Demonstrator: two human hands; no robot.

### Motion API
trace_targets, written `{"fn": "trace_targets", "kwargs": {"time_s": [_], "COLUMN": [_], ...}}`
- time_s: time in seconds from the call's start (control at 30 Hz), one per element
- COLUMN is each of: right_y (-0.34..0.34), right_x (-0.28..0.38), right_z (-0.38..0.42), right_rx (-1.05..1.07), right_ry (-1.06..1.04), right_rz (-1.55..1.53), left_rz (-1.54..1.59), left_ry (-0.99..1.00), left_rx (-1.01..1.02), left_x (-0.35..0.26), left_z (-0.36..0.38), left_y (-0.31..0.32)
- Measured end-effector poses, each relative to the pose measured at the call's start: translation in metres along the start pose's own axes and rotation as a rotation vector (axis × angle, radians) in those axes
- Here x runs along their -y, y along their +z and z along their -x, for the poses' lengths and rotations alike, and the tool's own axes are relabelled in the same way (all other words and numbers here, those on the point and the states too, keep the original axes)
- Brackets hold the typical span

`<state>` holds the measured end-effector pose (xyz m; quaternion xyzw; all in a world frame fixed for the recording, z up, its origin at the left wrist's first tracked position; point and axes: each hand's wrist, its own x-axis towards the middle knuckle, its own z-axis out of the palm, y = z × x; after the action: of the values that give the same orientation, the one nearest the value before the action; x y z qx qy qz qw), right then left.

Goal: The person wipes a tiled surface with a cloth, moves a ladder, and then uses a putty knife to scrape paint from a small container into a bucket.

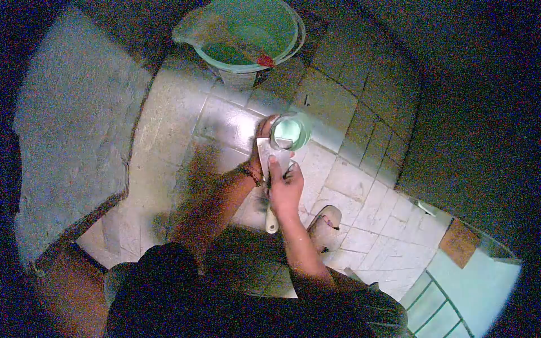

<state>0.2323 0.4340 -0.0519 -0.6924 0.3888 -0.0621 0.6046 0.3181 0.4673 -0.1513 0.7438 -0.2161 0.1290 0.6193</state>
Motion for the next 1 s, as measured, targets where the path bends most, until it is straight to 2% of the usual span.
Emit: {"fn": "trace_targets", "kwargs": {"time_s": [0.1,0.2,0.37,0.47,0.5,0.6,0.63,0.7,0.77,1.0], "right_y": [-0.015,-0.027,-0.004,0.008,0.006,0.007,0.005,-0.01,-0.019,-0.024], "right_x": [0.007,-0.006,-0.005,-0.004,0.002,-0.007,0.013,0.009,0.016,0.003], "right_z": [-0.005,-0.015,-0.001,0.001,0.003,0.001,0.005,-0.004,-0.006,-0.014], "right_rx": [-0.012,-0.018,-0.001,-0.038,-0.04,-0.07,-0.09,-0.062,-0.031,0.047], "right_ry": [0.009,0.019,0.06,-0.016,-0.032,0.05,-0.036,0.007,0.081,0.08], "right_rz": [0.017,0.023,-0.027,-0.048,0.034,-0.004,0.028,-0.01,-0.013,-0.026], "left_rz": [-0.047,-0.089,-0.069,0.052,0.065,0.042,0.041,-0.046,-0.065,-0.071], "left_ry": [-0.06,-0.022,-0.01,-0.028,0.013,0.011,0.012,-0.033,-0.044,-0.034], "left_rx": [0.07,0.08,0.07,0.021,-0.053,-0.058,-0.058,0.023,0.021,0.16], "left_x": [0.007,-0.005,0.0,0.002,0.013,0.004,0.003,0.002,0.004,-0.008], "left_z": [0.008,0.003,0.003,0.003,0.01,0.008,0.009,0.01,0.013,-0.002], "left_y": [0.004,-0.004,0.0,0.005,0.013,0.013,0.011,0.005,0.009,-0.022]}}
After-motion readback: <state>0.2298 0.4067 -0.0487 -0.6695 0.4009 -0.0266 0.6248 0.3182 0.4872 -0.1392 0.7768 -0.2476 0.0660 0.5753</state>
